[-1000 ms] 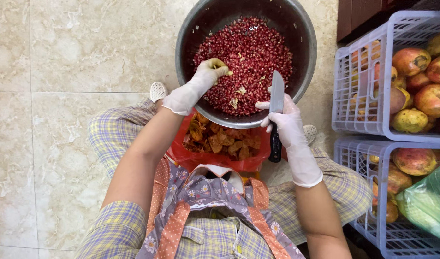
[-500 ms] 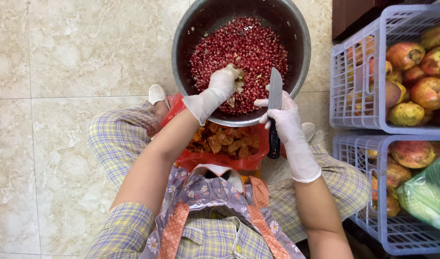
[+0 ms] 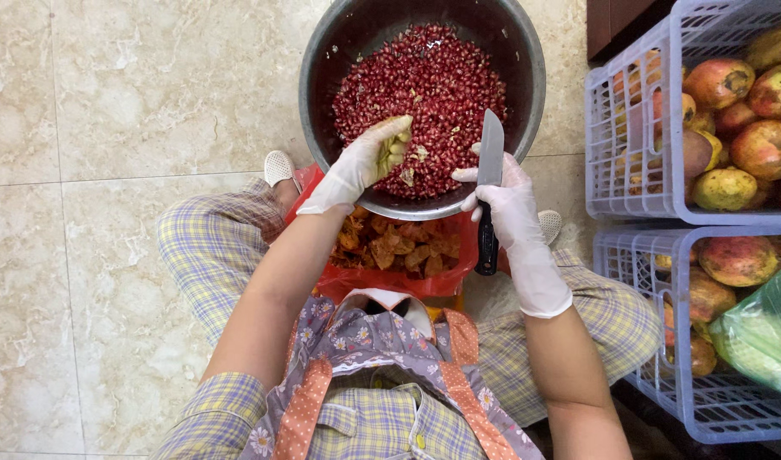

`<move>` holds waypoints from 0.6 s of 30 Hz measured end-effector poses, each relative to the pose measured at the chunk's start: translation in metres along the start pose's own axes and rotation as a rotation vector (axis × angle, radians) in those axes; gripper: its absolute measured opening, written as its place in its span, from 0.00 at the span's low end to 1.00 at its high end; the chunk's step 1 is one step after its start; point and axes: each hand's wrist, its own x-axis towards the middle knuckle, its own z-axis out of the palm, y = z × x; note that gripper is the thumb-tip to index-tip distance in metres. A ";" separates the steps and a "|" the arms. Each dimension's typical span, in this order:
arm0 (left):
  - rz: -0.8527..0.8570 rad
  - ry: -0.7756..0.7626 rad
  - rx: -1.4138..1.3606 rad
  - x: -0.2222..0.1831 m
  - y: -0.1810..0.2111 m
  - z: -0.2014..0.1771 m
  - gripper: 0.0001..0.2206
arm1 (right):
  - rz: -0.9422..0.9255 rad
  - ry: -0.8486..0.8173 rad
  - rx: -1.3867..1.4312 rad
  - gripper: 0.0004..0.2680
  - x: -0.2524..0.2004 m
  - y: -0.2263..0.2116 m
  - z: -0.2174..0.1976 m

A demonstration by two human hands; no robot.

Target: The person sits on the floor and uses a knife to peel the skin off pomegranates, dropping the seeds into a metal bowl and the peels into a red bag. The person handles multiple pomegranates one at a time, cutting and peeling them over the bowl.

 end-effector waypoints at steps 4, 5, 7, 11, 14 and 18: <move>0.003 0.078 -0.001 -0.006 -0.002 0.017 0.11 | 0.001 0.020 0.001 0.25 -0.002 -0.001 -0.003; 0.018 0.080 0.013 -0.007 -0.001 0.020 0.12 | 0.002 0.026 0.003 0.25 -0.002 -0.001 -0.004; 0.025 0.156 0.274 -0.005 -0.001 0.026 0.12 | -0.004 0.026 0.004 0.25 -0.002 -0.002 -0.005; 0.184 0.236 1.405 0.006 -0.017 0.022 0.13 | -0.019 0.014 -0.023 0.25 -0.004 -0.003 -0.004; 0.283 0.319 1.614 0.022 -0.014 0.003 0.09 | -0.013 0.026 -0.013 0.25 -0.004 -0.004 -0.003; 0.235 0.358 0.913 0.038 0.015 -0.018 0.09 | -0.019 0.020 -0.014 0.24 -0.003 -0.004 -0.005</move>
